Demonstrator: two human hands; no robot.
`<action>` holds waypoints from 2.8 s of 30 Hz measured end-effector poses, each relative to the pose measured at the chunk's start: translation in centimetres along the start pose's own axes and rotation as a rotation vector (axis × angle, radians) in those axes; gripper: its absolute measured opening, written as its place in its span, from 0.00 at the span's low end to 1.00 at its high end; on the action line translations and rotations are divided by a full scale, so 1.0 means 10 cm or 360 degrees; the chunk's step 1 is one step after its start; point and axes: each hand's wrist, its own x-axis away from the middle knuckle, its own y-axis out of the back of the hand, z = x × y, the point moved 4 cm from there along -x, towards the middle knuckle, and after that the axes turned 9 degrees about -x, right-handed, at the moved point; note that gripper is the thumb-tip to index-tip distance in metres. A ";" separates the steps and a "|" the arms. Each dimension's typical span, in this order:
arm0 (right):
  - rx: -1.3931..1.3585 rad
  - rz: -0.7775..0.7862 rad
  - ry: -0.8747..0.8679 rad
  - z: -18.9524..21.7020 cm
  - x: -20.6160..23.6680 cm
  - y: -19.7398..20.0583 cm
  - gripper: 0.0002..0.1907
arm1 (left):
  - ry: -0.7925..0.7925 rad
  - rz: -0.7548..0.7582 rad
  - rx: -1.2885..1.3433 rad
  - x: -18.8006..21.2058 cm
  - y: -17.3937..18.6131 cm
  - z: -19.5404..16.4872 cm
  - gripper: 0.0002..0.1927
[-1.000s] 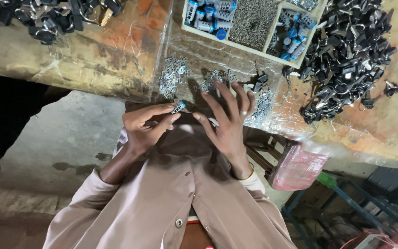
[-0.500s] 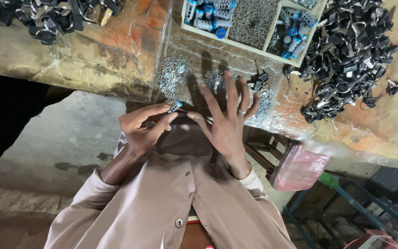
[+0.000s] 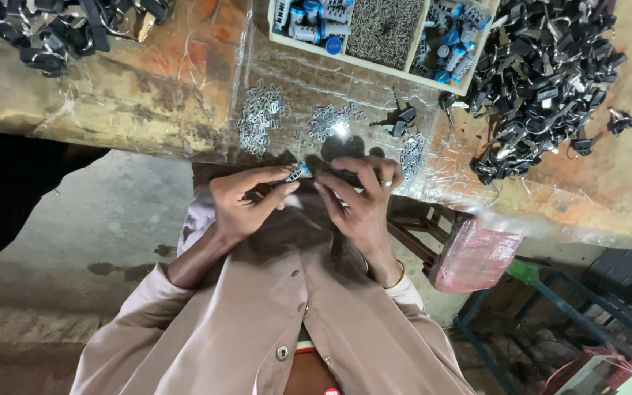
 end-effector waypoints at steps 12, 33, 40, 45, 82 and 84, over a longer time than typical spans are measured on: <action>-0.0774 -0.0311 -0.0220 -0.01 0.02 -0.07 0.11 | -0.0015 0.0119 -0.0025 -0.06 -0.05 -0.02 0.12; 0.0407 -0.0102 -0.0111 0.03 -0.08 0.18 0.22 | -0.0094 0.0110 -0.0033 -0.07 -0.02 -0.03 0.12; 0.0142 0.0059 0.0119 -0.02 0.11 0.15 0.14 | 0.0044 0.0128 0.0083 -0.06 -0.03 0.05 0.11; -0.0355 -0.0019 -0.0055 0.00 0.08 -0.03 0.11 | 0.0035 0.0118 0.0003 -0.07 -0.02 0.03 0.12; -0.0683 -0.0137 -0.0272 0.06 -0.01 -0.05 0.10 | -0.0102 0.0153 -0.0110 -0.08 -0.08 -0.03 0.14; -0.0683 -0.0184 -0.0269 0.07 -0.04 -0.05 0.11 | -0.0093 0.0181 -0.0134 -0.08 -0.08 -0.03 0.14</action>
